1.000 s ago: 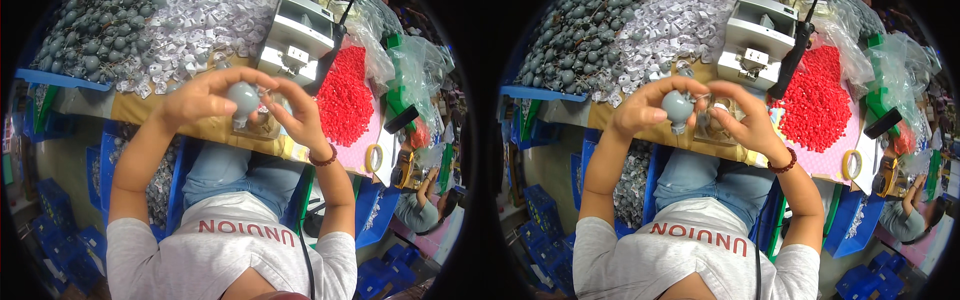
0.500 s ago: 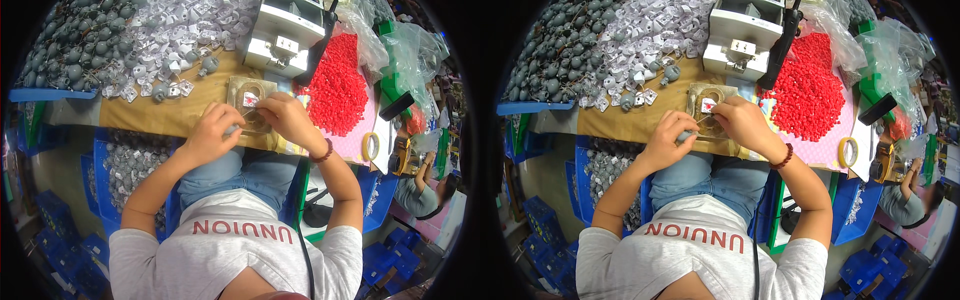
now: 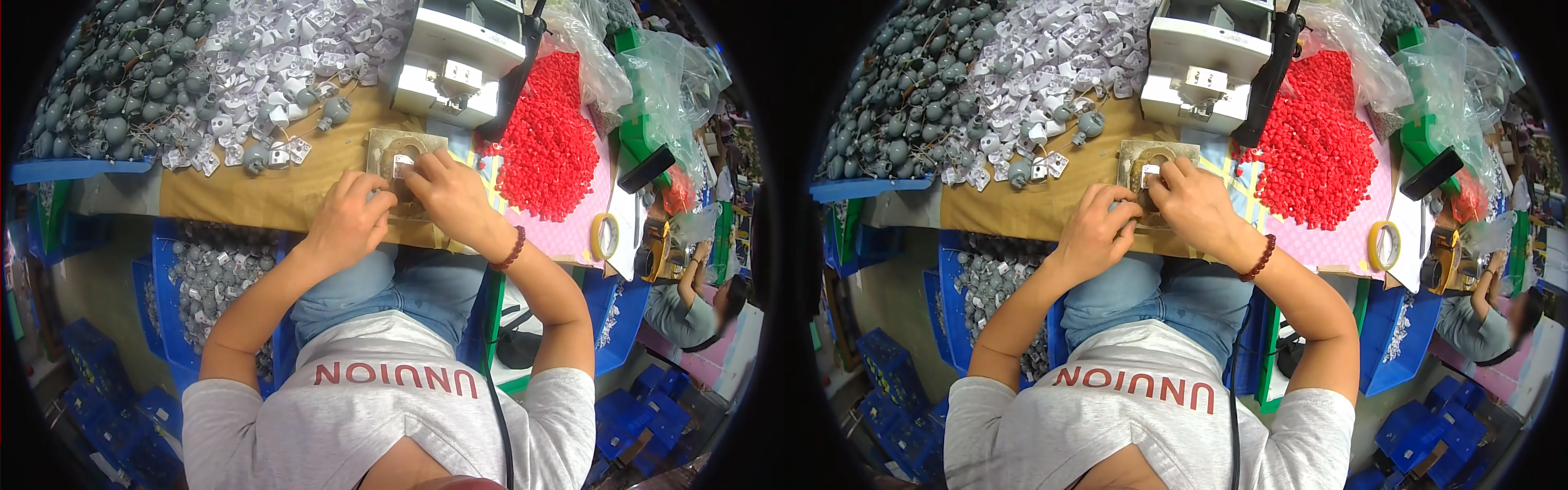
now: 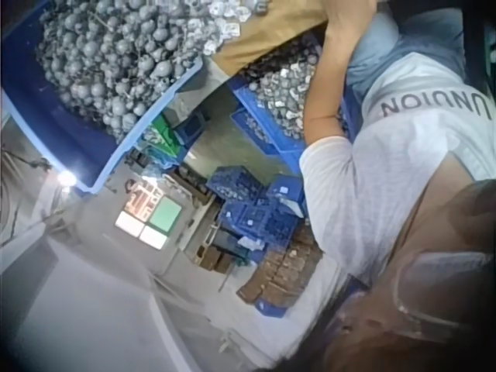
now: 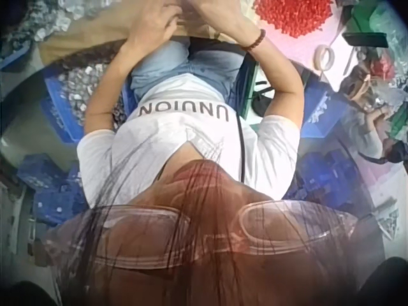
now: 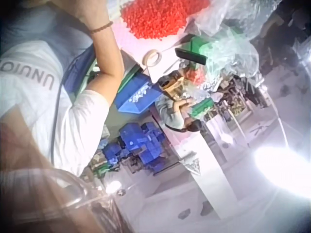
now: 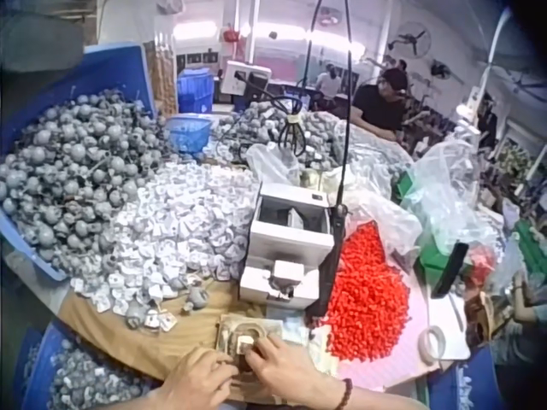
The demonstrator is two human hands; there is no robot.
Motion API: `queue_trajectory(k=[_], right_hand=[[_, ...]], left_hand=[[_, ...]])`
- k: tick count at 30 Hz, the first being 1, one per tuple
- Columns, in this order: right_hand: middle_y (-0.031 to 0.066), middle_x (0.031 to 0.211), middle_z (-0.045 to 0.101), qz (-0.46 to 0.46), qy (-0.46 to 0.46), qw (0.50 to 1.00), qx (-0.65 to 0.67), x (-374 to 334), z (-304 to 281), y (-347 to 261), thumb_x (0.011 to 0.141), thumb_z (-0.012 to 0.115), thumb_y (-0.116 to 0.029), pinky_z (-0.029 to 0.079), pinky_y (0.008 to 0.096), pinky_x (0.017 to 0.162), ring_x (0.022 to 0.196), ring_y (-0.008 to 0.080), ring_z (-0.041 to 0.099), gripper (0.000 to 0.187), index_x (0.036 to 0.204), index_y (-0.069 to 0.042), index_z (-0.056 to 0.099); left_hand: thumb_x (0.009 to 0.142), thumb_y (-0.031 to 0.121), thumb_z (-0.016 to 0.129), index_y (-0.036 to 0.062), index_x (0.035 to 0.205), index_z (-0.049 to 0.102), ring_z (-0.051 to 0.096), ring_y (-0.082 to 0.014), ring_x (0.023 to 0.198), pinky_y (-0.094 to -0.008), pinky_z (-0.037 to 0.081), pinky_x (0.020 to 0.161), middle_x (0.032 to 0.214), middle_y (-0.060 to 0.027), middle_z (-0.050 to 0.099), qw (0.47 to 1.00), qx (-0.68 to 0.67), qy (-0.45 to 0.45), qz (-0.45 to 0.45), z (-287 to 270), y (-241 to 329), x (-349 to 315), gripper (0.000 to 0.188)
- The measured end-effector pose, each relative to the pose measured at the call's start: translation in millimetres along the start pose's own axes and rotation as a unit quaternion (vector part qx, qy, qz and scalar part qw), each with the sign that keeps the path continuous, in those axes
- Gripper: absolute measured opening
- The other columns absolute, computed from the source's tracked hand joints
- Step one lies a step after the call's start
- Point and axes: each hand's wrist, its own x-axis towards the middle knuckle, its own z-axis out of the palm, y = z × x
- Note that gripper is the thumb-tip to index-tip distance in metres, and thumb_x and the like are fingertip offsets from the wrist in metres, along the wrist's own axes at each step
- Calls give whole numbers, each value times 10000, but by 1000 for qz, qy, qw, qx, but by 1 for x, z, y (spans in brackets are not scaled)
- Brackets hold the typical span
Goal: Assembling electronic light bulb components using a jig and an electric screwdriver.
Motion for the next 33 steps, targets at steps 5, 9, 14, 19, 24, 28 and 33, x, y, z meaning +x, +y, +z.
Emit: queue_trajectory(k=[5, 9, 14, 19, 24, 28, 33], right_hand=[[91, 906, 559, 23, -30, 998, -42, -1, 7, -14, 735, 646, -123, 533, 359, 695, 867, 248, 585, 226, 924, 2, 662], [105, 962, 592, 11, -1, 1000, -24, -11, 8, -17, 723, 656, -100, 527, 403, 773, 899, 266, 582, 268, 966, 12, 678], [124, 1136, 662, 130, 41, 963, 233, -31, -2, 8, 763, 674, 34, 506, 419, 913, 1070, 331, 605, 374, 1131, -26, 679], [173, 1198, 643, 191, 8, 940, 284, -47, -32, 28, 823, 695, -15, 488, 438, 967, 1157, 392, 578, 365, 1180, -27, 618], [187, 1160, 598, 143, 12, 982, 126, -61, 4, 38, 748, 701, 28, 514, 426, 910, 1011, 383, 611, 360, 1089, -31, 603], [131, 1059, 594, 239, 167, 935, 203, -43, 8, 32, 755, 677, 70, 554, 372, 812, 951, 272, 634, 335, 1071, -24, 619], [103, 1076, 652, 296, 219, 563, 740, -12, 10, 34, 855, 673, 78, 574, 356, 914, 1024, 201, 660, 309, 1147, -2, 606]], left_hand=[[761, 38, 697, 63, 1051, 642, 543, -350, 1101, -436, 479, 908, 1174, -128, 579, 998, 58, 18, -27, 0, 0, 4, 297], [744, 203, 796, 81, 1245, 593, 511, -359, 1215, -467, 448, 969, 1300, -141, 551, 992, 121, 12, -22, 7, 9, 10, 554], [698, 374, 840, 75, 1358, 542, 490, -349, 1271, -474, 435, 980, 1380, -151, 527, 989, 140, -43, -8, 13, 10, 13, 784], [746, 337, 820, 65, 1268, 612, 561, -314, 1209, -425, 480, 918, 1298, -129, 597, 993, 116, -6, 0, 17, 5, 17, 625], [812, 192, 746, 79, 1112, 670, 621, -267, 1081, -387, 507, 803, 1129, -81, 647, 992, 111, 55, 28, 22, -5, 24, 330], [808, 124, 712, 74, 1070, 672, 626, -264, 1042, -388, 509, 768, 1074, -80, 643, 990, 109, 79, 38, 23, -7, 25, 270], [813, 98, 721, 53, 1059, 694, 641, -287, 1058, -398, 529, 820, 1098, -102, 661, 994, 92, 62, 24, 21, -6, 26, 251]])
